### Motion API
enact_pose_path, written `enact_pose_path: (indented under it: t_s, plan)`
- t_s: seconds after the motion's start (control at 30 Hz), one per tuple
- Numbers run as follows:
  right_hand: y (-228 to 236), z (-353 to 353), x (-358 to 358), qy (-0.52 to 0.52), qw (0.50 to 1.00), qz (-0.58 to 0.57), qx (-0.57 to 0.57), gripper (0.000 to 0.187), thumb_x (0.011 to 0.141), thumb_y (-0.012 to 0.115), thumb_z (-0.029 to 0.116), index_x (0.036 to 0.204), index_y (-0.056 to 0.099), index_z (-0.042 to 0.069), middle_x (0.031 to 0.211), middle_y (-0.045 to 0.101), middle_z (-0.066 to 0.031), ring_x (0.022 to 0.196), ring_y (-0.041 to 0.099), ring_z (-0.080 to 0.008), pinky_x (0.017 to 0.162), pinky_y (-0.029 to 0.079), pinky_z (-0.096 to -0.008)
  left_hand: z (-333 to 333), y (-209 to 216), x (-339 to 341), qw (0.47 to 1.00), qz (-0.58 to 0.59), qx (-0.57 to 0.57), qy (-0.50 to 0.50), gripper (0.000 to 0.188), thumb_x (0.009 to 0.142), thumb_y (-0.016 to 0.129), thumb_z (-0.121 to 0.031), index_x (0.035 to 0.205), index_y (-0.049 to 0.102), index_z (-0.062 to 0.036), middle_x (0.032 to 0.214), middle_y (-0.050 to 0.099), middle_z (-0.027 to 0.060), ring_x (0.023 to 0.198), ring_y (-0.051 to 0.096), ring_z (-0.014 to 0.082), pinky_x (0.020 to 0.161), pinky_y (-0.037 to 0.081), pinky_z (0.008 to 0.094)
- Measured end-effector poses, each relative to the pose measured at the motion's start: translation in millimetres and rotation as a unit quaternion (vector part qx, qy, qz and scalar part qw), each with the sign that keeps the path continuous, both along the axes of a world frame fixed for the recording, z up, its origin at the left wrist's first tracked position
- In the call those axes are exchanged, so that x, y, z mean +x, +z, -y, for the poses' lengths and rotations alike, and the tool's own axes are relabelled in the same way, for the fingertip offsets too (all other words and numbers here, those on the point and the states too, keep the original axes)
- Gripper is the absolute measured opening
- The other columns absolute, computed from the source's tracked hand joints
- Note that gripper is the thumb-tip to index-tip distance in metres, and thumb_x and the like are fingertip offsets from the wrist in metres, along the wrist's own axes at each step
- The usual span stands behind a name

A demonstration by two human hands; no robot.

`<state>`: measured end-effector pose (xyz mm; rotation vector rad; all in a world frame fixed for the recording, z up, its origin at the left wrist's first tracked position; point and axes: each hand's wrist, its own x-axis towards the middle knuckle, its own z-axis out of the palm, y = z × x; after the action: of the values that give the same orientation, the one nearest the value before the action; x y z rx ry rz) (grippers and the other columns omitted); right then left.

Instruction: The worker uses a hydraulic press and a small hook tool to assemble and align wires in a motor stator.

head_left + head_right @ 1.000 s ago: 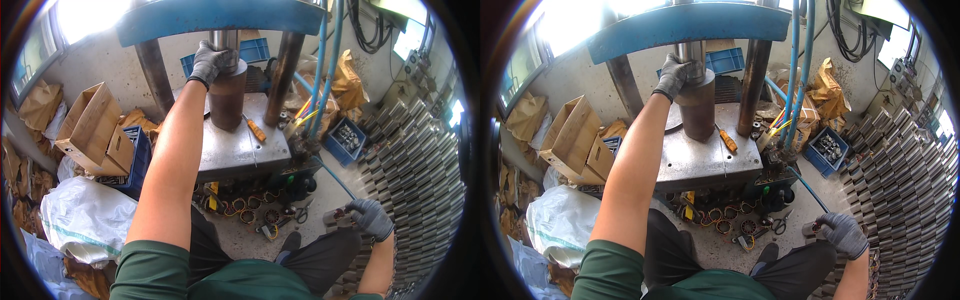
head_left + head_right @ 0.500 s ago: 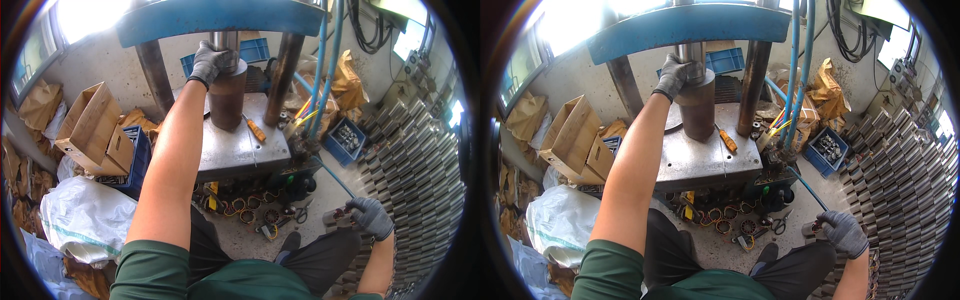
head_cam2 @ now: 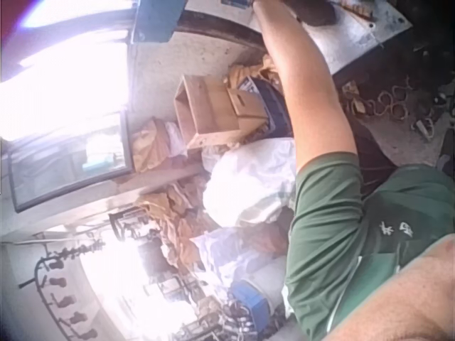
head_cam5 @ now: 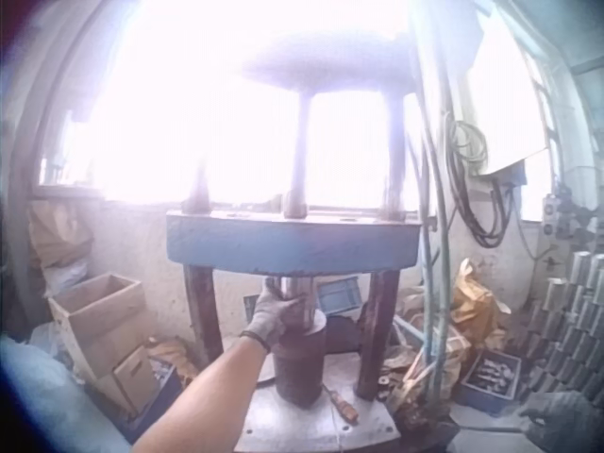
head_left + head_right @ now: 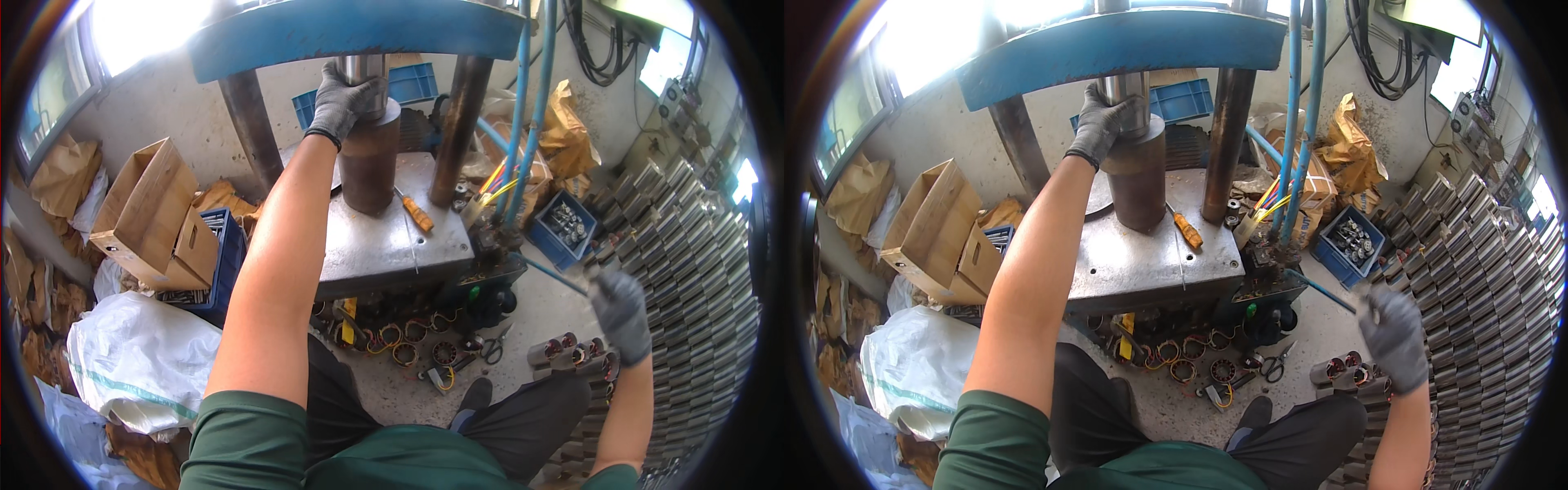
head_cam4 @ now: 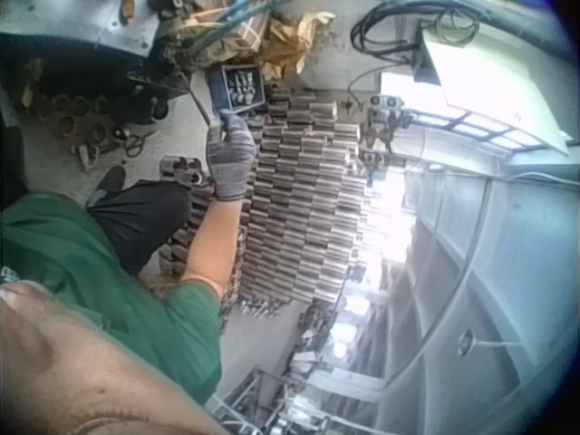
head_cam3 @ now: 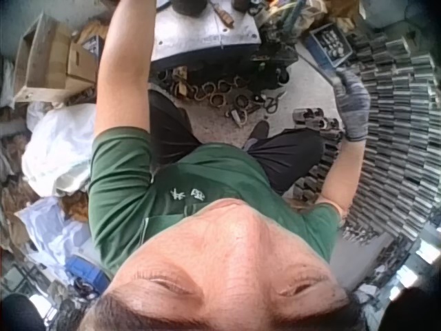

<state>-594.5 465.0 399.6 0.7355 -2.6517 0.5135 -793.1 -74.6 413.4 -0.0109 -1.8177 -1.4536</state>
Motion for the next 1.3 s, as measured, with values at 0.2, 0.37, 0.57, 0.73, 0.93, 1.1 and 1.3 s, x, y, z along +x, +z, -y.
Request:
enact_pose_path:
  t_s: [0.2, 0.37, 0.57, 0.73, 0.93, 1.1, 1.3]
  plan:
    - [60.7, 44.0, -113.4, -0.036, 0.971, -0.229, -0.059, 0.023, 0.097, 0.069, 0.025, 0.102, 0.074, 0.003, 0.098, 0.074, -0.0192, 0.086, 0.073, -0.0359, 0.078, 0.057, -0.043, 12.6, -0.8, -7.7, 0.999, 0.007, -0.026, 0.02, 0.085, 0.072, 0.097, -0.034, 0.134, 0.047, -0.0035, 0.122, 0.07, 0.0154, 0.11, 0.069, 0.0237, 0.096, 0.056, 0.0343]
    - [77.3, 58.3, -143.0, -0.09, 0.981, -0.163, -0.061, 0.035, 0.1, 0.066, 0.036, 0.097, 0.076, 0.002, 0.094, 0.073, -0.0222, 0.087, 0.072, -0.0389, 0.081, 0.056, -0.0464, 4.9, -1.7, 0.2, 0.999, 0.033, -0.013, -0.007, 0.083, 0.073, 0.097, -0.031, 0.134, 0.048, -0.0026, 0.12, 0.071, 0.0147, 0.106, 0.07, 0.0238, 0.094, 0.057, 0.0337]
    - [62.8, 49.1, -136.8, -0.135, 0.972, -0.191, 0.017, 0.04, 0.096, 0.07, 0.042, 0.101, 0.076, 0.002, 0.098, 0.074, -0.0221, 0.09, 0.073, -0.0377, 0.084, 0.057, -0.0463, -29.8, -15.7, 54.2, 0.99, 0.01, 0.09, -0.112, 0.081, 0.071, 0.097, -0.016, 0.133, 0.047, -0.0052, 0.116, 0.07, 0.0134, 0.101, 0.069, 0.0225, 0.082, 0.061, 0.0343]
    - [41.6, 27.7, -100.7, -0.105, 0.965, -0.228, 0.077, 0.032, 0.091, 0.071, 0.035, 0.105, 0.074, 0.006, 0.103, 0.074, -0.0151, 0.098, 0.069, -0.0339, 0.094, 0.053, -0.0436, -78.0, -67.2, 135.6, 0.932, -0.109, 0.274, -0.21, 0.093, 0.065, 0.1, -0.013, 0.139, 0.044, -0.0083, 0.124, 0.065, 0.0092, 0.111, 0.068, 0.0246, 0.09, 0.064, 0.0383]
    - [-25.0, 29.5, -29.5, 0.042, 0.948, -0.124, 0.29, 0.042, 0.081, 0.077, 0.031, 0.113, 0.067, 0.007, 0.105, 0.069, -0.0134, 0.102, 0.063, -0.0325, 0.103, 0.043, -0.0509, -95.7, -155.6, 201.9, 0.875, 0.055, 0.426, -0.223, 0.08, 0.082, 0.088, -0.034, 0.142, 0.046, -0.003, 0.119, 0.066, 0.0122, 0.109, 0.069, 0.0293, 0.096, 0.061, 0.0489]
    - [-68.0, 166.3, 10.3, 0.186, 0.979, -0.043, 0.065, 0.062, 0.081, 0.082, 0.037, 0.128, 0.063, 0.003, 0.114, 0.069, -0.018, 0.107, 0.064, -0.0383, 0.097, 0.051, -0.0466, -93.8, -170.3, 208.8, 0.78, 0.196, 0.565, -0.187, 0.068, 0.087, 0.083, -0.032, 0.138, 0.048, -0.0055, 0.118, 0.064, 0.0154, 0.104, 0.07, 0.0322, 0.088, 0.063, 0.0558]
    - [-111.0, 305.3, -25.7, 0.246, 0.967, 0.011, -0.064, 0.093, 0.075, 0.091, 0.041, 0.144, 0.046, -0.002, 0.128, 0.063, -0.0246, 0.12, 0.062, -0.0392, 0.106, 0.05, -0.0445, -79.8, -172.0, 206.5, 0.801, 0.102, 0.559, -0.186, 0.062, 0.09, 0.083, -0.026, 0.136, 0.049, -0.003, 0.114, 0.067, 0.016, 0.099, 0.072, 0.0295, 0.084, 0.064, 0.0457]
